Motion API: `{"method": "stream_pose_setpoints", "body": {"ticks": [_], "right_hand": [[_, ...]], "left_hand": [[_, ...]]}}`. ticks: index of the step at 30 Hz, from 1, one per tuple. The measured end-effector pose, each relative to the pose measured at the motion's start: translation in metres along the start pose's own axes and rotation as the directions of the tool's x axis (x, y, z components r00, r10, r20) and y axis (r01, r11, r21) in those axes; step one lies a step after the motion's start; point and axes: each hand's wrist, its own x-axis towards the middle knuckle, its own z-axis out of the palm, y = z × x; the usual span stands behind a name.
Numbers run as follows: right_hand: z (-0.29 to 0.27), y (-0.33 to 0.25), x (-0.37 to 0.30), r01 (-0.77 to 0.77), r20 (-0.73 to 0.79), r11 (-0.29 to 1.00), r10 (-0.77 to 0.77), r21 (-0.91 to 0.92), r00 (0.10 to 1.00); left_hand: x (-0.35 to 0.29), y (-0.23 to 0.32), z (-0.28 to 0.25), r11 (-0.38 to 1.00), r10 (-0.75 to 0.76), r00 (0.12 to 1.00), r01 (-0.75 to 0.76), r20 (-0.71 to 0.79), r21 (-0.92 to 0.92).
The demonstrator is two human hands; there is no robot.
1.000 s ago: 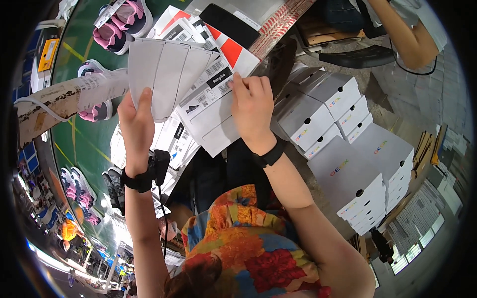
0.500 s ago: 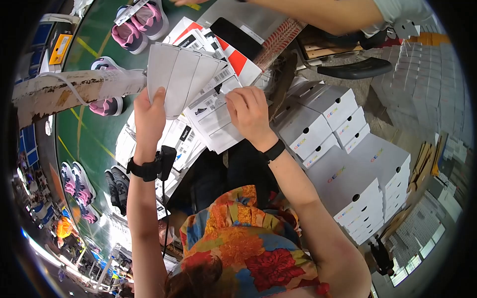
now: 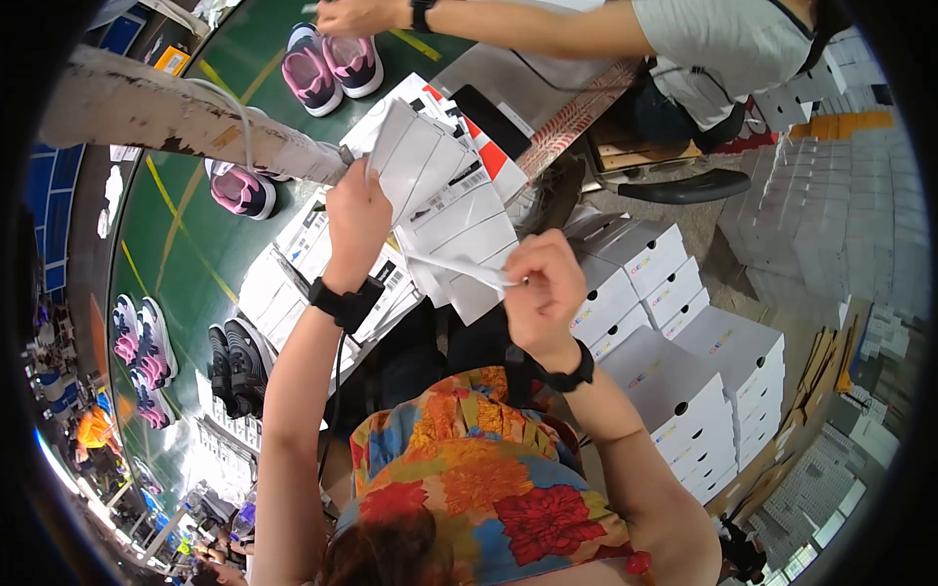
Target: The recorder is matching shoes with their corresponding labels and organizing them at a workstation in a shoe factory.
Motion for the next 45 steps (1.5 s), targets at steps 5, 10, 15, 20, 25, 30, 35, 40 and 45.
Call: {"method": "stream_pose_setpoints", "body": {"ticks": [5,10,15,20,25,30,35,40,45], "right_hand": [[-0.013,-0.057,0.016,-0.305,0.036,0.900,0.309,0.313,0.950],[-0.007,-0.075,0.015,-0.426,0.112,0.853,0.412,0.300,0.904],[-0.002,-0.068,0.009,-0.536,0.162,0.764,0.515,0.359,0.842],[0.011,-0.043,0.012,-0.568,0.201,0.742,0.532,0.357,0.822],[0.019,0.008,0.017,-0.687,0.245,0.612,0.650,0.393,0.719],[0.039,0.000,0.001,-0.741,0.300,0.571,0.681,0.353,0.668],[0.108,0.010,-0.030,-0.829,0.445,0.505,0.701,0.242,0.557],[0.233,-0.010,-0.071,-0.882,0.708,0.452,0.580,0.132,0.403],[0.275,-0.060,-0.072,-0.821,0.742,0.541,0.471,0.185,0.477]], "left_hand": [[-0.036,-0.006,0.026,0.895,0.232,0.943,-0.303,0.238,0.326],[-0.084,-0.025,0.068,0.808,0.343,0.908,-0.415,0.240,0.417],[-0.091,-0.054,0.075,0.786,0.398,0.839,-0.520,0.372,0.333],[-0.112,-0.020,0.014,0.931,0.306,0.792,-0.365,0.528,0.008],[-0.139,-0.027,-0.026,0.958,0.283,0.934,-0.286,0.216,-0.018],[-0.204,-0.146,-0.139,0.974,-0.008,0.903,0.105,-0.430,0.202],[-0.279,-0.260,-0.249,0.306,-0.579,0.553,0.828,-0.599,0.470],[-0.292,-0.325,-0.281,0.555,-0.635,0.695,0.714,-0.337,0.426],[-0.264,-0.248,-0.335,0.795,-0.270,0.929,0.363,-0.253,0.485]]}}
